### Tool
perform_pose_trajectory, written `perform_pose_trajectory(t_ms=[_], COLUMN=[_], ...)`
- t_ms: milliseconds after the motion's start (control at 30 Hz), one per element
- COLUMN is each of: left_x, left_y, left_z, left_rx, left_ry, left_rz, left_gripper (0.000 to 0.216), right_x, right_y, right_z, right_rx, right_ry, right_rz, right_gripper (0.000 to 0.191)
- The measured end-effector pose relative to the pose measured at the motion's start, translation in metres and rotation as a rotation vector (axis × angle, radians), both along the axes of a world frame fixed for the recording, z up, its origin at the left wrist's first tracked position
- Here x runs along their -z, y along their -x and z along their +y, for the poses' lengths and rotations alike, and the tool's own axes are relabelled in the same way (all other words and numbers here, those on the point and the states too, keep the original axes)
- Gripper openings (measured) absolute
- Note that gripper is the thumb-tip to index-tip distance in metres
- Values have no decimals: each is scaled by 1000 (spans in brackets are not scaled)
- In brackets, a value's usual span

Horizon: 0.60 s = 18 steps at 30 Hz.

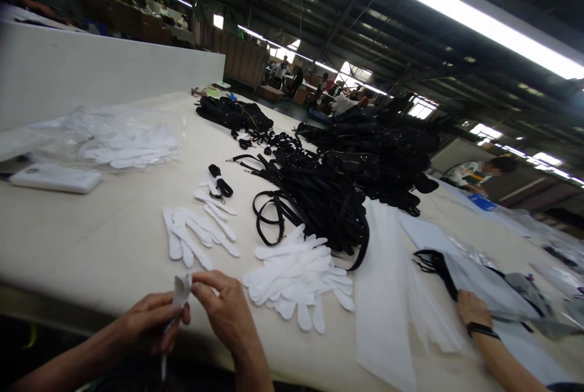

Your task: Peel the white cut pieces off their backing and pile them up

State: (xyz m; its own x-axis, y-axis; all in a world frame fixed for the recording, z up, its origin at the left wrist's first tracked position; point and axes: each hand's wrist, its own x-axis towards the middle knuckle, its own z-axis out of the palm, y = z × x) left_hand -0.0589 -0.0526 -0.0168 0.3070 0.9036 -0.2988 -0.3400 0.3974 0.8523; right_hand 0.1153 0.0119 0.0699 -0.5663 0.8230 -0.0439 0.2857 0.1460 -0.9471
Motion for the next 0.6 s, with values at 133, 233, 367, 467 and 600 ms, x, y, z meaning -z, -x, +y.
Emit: perform_pose_trajectory(t_ms=[133,233,367,467,600], left_x=[1,9,15,11,7], left_y=[4,5,3,3,3], left_z=[-1,-1,0,0,0], left_rx=[-32,-21,-15,-29,-20], left_ry=[0,-9,-28,-20,-21], left_rz=[86,87,77,89,93], left_gripper=[50,50,48,45,45], right_x=[10,11,4,0,4], right_y=[11,8,7,6,8], right_z=[-3,-3,-7,-9,-10], right_rx=[81,43,23,6,-8], right_ry=[78,92,80,61,34], right_rz=[83,82,45,37,42], right_gripper=[23,22,22,20,20])
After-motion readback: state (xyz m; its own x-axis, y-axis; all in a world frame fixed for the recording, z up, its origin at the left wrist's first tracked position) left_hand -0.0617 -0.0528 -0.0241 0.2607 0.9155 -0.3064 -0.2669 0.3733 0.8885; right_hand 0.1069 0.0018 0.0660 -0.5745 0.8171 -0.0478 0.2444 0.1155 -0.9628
